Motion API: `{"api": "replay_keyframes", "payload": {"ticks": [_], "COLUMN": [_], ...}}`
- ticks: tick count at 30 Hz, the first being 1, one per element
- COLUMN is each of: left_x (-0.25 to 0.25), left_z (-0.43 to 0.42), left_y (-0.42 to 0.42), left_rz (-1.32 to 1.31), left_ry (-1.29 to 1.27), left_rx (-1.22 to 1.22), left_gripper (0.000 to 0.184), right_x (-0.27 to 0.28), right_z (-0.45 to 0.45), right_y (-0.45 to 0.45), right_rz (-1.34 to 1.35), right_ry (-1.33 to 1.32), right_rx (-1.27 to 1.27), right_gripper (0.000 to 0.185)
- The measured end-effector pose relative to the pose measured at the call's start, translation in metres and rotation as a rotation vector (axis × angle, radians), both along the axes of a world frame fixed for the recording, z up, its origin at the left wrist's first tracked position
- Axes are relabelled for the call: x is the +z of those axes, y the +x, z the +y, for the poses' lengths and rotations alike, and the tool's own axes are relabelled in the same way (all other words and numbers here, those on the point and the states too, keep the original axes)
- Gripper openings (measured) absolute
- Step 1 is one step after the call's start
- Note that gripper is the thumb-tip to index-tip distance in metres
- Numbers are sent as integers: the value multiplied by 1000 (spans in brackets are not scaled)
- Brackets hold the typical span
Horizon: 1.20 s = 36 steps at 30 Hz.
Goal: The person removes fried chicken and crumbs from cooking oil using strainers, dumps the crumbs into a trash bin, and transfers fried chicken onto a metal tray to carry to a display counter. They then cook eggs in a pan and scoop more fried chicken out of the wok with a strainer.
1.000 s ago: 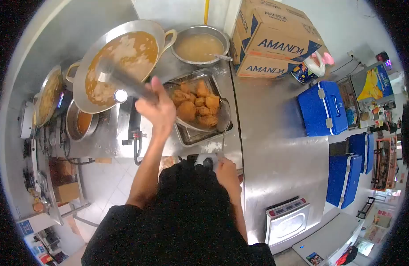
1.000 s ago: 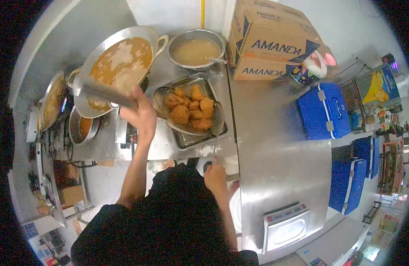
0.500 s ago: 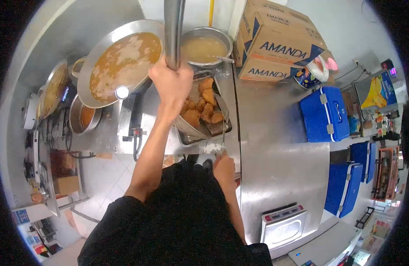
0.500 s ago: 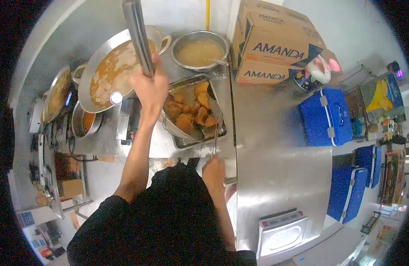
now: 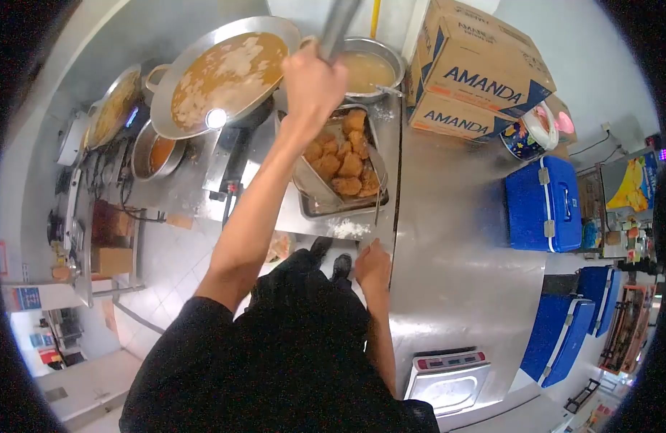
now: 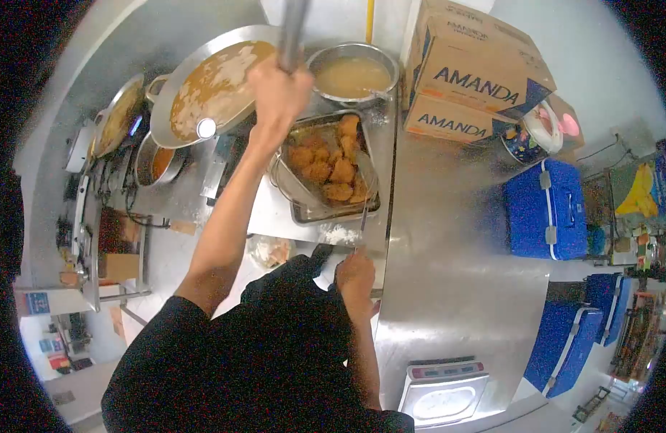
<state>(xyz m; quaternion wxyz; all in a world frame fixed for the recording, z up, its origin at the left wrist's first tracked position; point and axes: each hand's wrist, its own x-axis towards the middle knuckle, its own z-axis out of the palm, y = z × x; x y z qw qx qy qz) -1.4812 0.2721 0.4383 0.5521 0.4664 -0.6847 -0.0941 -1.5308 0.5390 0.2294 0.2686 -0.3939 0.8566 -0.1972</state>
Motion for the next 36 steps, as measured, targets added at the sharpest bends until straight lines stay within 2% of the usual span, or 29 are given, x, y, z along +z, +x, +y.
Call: {"api": "replay_keyframes", "payload": {"ticks": [2,4,5,6,8,10,11,13,15,17,19,21,24,26,27,29,31,33,35,36], "left_x": [-9,19,23,28,37,44,47,51,49,43,35,29,27,20,21,24,18,18,16,11], "left_z": [1,18,24,27,33,38,40,44,55,73,96,119,155,173,175,166,148,117,76,56], "left_y": [1,1,3,5,10,25,34,60,100,146,195,252,319,371,387,421,461,490,520,545], "left_rz": [-75,-66,-71,-89,-114,-107,-112,-153,-185,-2,445,659,740,850,854,928,876,764,645,522], "left_ry": [-106,79,86,8,-73,-55,-54,-228,-255,-96,-12,-23,-134,-214,-232,-402,-463,-563,-566,-483], "left_rx": [-5,-6,8,37,72,116,129,287,357,462,346,342,444,387,417,614,651,532,486,477], "left_gripper": [15,17,17,17,17,40,40,42,41,29,31,32,31,28,28,29,29,29,26,33], "right_x": [-11,-8,-1,8,26,27,23,10,-5,9,24,36,48,47,56,84,100,93,92,90], "right_z": [14,13,15,16,20,24,28,40,52,57,64,71,84,86,76,59,29,-1,-39,-65], "right_y": [-4,-10,-13,-15,-18,-21,-22,-29,-40,-41,-43,-45,-38,-22,-3,63,130,196,273,312], "right_rz": [34,68,27,-14,-58,-100,-44,10,-188,-230,-268,-683,-844,-1263,-1261,-1536,-1634,-1505,-1257,-1033], "right_ry": [-28,-72,-3,61,53,48,-9,-66,-224,-279,-330,-379,-335,-221,-204,63,267,290,73,-106], "right_rx": [48,83,73,60,55,53,64,91,65,-13,-92,-283,-219,-458,-424,-344,-226,139,478,650], "right_gripper": [24,24,31,38,37,35,33,31,31,31,32,35,37,41,41,43,44,42,40,40]}}
